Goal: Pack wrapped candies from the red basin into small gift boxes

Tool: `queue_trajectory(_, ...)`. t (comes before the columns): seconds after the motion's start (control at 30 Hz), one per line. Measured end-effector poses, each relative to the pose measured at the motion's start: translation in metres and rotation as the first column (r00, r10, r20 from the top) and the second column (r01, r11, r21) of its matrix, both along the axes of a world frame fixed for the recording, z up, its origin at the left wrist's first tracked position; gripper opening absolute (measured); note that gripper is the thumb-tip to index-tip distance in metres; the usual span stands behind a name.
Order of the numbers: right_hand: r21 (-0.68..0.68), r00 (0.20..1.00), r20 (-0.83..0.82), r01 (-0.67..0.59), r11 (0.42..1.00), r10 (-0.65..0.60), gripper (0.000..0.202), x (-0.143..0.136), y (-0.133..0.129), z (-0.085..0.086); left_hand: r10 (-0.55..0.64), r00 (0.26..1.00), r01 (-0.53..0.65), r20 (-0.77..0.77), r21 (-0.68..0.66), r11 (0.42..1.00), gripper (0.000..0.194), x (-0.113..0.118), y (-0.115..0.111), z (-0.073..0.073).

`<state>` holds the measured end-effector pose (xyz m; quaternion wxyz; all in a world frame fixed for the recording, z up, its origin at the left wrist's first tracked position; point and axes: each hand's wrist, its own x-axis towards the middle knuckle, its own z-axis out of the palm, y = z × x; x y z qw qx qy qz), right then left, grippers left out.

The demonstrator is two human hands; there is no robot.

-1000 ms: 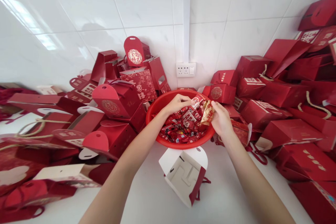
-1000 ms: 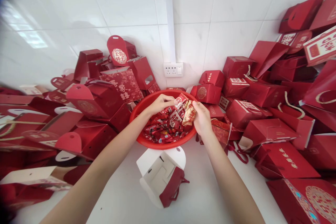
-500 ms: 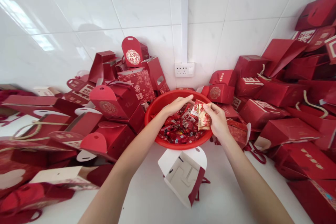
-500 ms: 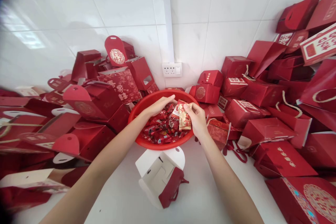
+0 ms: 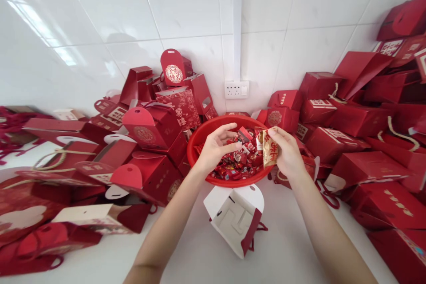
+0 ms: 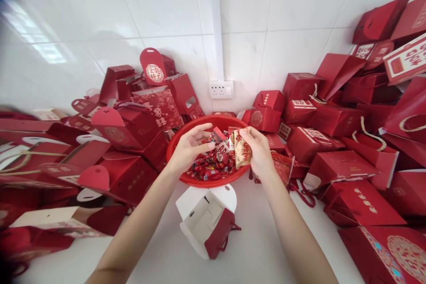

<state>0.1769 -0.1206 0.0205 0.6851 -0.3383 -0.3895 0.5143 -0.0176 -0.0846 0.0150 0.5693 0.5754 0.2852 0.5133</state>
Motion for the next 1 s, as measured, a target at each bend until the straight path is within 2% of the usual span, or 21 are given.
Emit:
queue_trajectory(0.1, 0.001, 0.999, 0.01, -0.031, 1.0, 0.031, 0.037, -0.001, -0.008, 0.007, 0.055, 0.998, -0.056, 0.021, 0.044, 0.997, 0.063, -0.008, -0.015, -0.002)
queue_trajectory(0.2, -0.003, 0.996, 0.023, -0.088, 0.996, 0.088, 0.035, -0.003, -0.015, 0.013, 0.064, 0.998, -0.065, 0.013, 0.084, 0.994, 0.055, -0.012, -0.023, 0.001)
queue_trajectory(0.4, -0.051, 0.982, 0.014, -0.188, 0.981, 0.189, 0.035, -0.006, -0.027, 0.022, 0.035, 0.999, -0.032, -0.019, 0.142, 0.989, 0.042, -0.019, -0.03, 0.013)
queue_trajectory(0.6, -0.066, 0.981, 0.008, -0.193, 0.979, 0.193, 0.033, -0.014, -0.034, 0.024, 0.029, 0.998, -0.018, -0.049, 0.211, 0.977, 0.04, -0.024, -0.034, 0.017)
queue_trajectory(0.77, -0.045, 0.984, 0.025, -0.175, 0.984, 0.176, 0.031, -0.022, -0.036, 0.023, 0.003, 0.998, 0.01, -0.062, 0.199, 0.98, 0.037, -0.024, -0.036, 0.016)
queue_trajectory(1.0, -0.078, 0.984, 0.039, -0.172, 0.982, 0.176, 0.031, -0.021, -0.038, 0.022, -0.042, 0.999, 0.043, -0.015, 0.095, 0.995, 0.033, -0.024, -0.038, 0.018)
